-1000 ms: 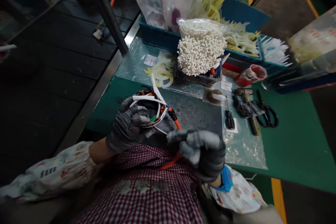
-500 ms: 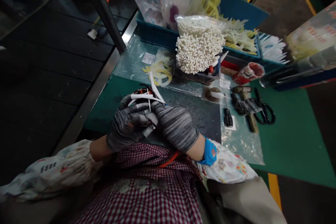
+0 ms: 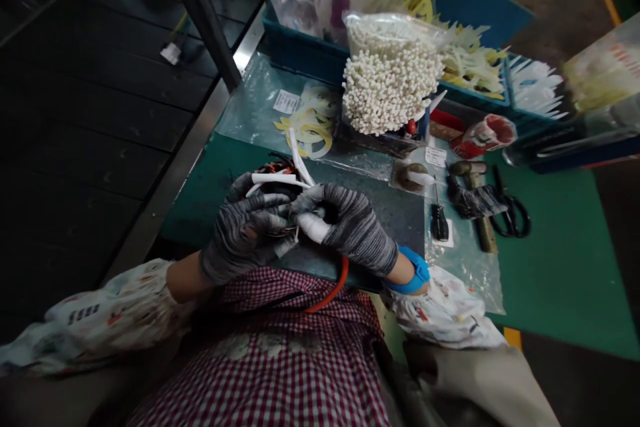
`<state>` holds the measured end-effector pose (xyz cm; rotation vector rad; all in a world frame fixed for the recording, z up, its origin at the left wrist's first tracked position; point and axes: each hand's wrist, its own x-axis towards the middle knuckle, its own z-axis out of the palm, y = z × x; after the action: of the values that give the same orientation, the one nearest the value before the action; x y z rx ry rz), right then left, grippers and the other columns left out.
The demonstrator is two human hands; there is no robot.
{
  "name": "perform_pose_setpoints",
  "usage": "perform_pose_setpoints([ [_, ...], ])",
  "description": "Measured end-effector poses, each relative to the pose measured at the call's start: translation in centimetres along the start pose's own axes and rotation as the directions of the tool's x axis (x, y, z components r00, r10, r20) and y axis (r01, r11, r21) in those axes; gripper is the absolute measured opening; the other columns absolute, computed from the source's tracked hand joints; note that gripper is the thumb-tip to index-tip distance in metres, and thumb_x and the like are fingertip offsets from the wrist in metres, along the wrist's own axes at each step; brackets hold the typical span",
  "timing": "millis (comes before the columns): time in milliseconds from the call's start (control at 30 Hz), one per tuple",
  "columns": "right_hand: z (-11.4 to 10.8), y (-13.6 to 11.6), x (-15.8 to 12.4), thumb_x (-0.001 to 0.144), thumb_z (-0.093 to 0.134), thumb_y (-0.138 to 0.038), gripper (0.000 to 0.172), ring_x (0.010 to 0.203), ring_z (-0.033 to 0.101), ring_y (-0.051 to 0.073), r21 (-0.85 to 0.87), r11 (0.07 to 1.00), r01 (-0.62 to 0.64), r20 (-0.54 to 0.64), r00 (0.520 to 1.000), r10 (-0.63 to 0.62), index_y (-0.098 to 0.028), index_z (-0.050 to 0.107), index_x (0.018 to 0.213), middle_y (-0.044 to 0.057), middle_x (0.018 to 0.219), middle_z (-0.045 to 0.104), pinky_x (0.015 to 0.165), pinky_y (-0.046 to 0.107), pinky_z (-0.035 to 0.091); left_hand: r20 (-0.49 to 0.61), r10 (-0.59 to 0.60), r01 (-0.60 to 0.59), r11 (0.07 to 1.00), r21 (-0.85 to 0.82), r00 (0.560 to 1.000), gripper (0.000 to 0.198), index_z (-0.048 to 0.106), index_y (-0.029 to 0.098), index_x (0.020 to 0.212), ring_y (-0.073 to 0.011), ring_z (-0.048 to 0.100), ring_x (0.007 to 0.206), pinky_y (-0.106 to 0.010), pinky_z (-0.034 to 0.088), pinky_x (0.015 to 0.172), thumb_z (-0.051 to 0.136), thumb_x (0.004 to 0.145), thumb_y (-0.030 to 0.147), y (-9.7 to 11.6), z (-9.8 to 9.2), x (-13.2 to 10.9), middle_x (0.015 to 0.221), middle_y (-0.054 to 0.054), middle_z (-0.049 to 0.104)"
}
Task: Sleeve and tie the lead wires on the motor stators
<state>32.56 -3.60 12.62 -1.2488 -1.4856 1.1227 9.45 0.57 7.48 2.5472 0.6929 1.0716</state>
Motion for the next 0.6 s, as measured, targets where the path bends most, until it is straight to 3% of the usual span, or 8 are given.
perform_pose_setpoints([
  [100,0.1,0.2,0.3,0.088,0.082,-0.020,0.008,0.078,0.080,0.018,-0.077,0.996,0.051,-0.040,0.998,-0.054,-0.021,0.086,0.094,0.002,0.089,0.088,0.073,0.028,0.067,0.009,-0.007,0.007,1.000,-0.009,1.000,0.005,0.075,0.029,0.099,-0.0282,0.084,0.114,-0.064,0.041,0.142,0.076,0.100,0.033,-0.1,0.1,0.1,0.114,-0.001,0.086],
  [200,0.1,0.2,0.2,0.090,0.081,-0.023,0.008,0.075,0.079,0.017,-0.069,0.997,0.037,0.004,0.999,-0.037,-0.021,0.086,0.096,0.002,0.088,0.087,0.069,0.028,0.066,-0.027,-0.009,0.010,1.000,0.024,1.000,0.008,0.076,0.029,0.100,-0.0274,0.084,0.111,-0.062,0.046,0.138,0.074,0.103,0.036,-0.2,0.2,0.0,0.113,-0.002,0.086],
  [300,0.1,0.5,-0.4,0.095,0.081,-0.025,0.009,0.079,0.081,0.019,-0.070,0.994,0.086,0.081,0.993,-0.080,-0.027,0.087,0.102,0.001,0.093,0.087,0.075,0.031,0.069,-0.043,-0.009,0.010,1.000,0.028,0.999,0.011,0.076,0.028,0.104,-0.0270,0.085,0.109,-0.061,0.050,0.135,0.071,0.105,0.038,-0.2,0.3,-0.2,0.112,-0.003,0.087],
  [433,0.5,2.3,-1.6,0.101,0.083,-0.037,0.012,0.087,0.083,0.021,-0.097,0.987,0.125,0.215,0.971,-0.102,-0.032,0.087,0.110,0.002,0.104,0.088,0.083,0.035,0.071,0.043,-0.026,0.026,1.000,0.004,0.999,0.014,0.078,0.029,0.110,-0.0282,0.085,0.112,-0.064,0.042,0.140,0.071,0.102,0.038,-0.1,0.2,-0.3,0.114,-0.003,0.088],
  [533,0.8,4.1,-2.3,0.107,0.078,-0.046,0.018,0.086,0.081,0.020,-0.117,0.988,0.103,0.156,0.984,-0.084,-0.029,0.083,0.108,0.002,0.098,0.085,0.081,0.036,0.071,0.082,-0.076,0.075,0.997,0.009,0.994,0.015,0.079,0.030,0.108,-0.0279,0.085,0.114,-0.062,0.038,0.142,0.068,0.102,0.038,-0.2,0.0,-0.5,0.114,-0.002,0.089],
  [600,0.6,4.5,-2.5,0.107,0.077,-0.050,0.021,0.089,0.080,0.022,-0.130,0.975,0.179,0.169,0.973,-0.156,-0.030,0.082,0.102,0.002,0.095,0.084,0.086,0.039,0.070,0.071,-0.083,0.083,0.997,0.005,0.994,0.014,0.079,0.030,0.104,-0.0280,0.085,0.113,-0.063,0.038,0.142,0.066,0.101,0.037,-0.2,0.0,-0.6,0.113,-0.001,0.089],
])
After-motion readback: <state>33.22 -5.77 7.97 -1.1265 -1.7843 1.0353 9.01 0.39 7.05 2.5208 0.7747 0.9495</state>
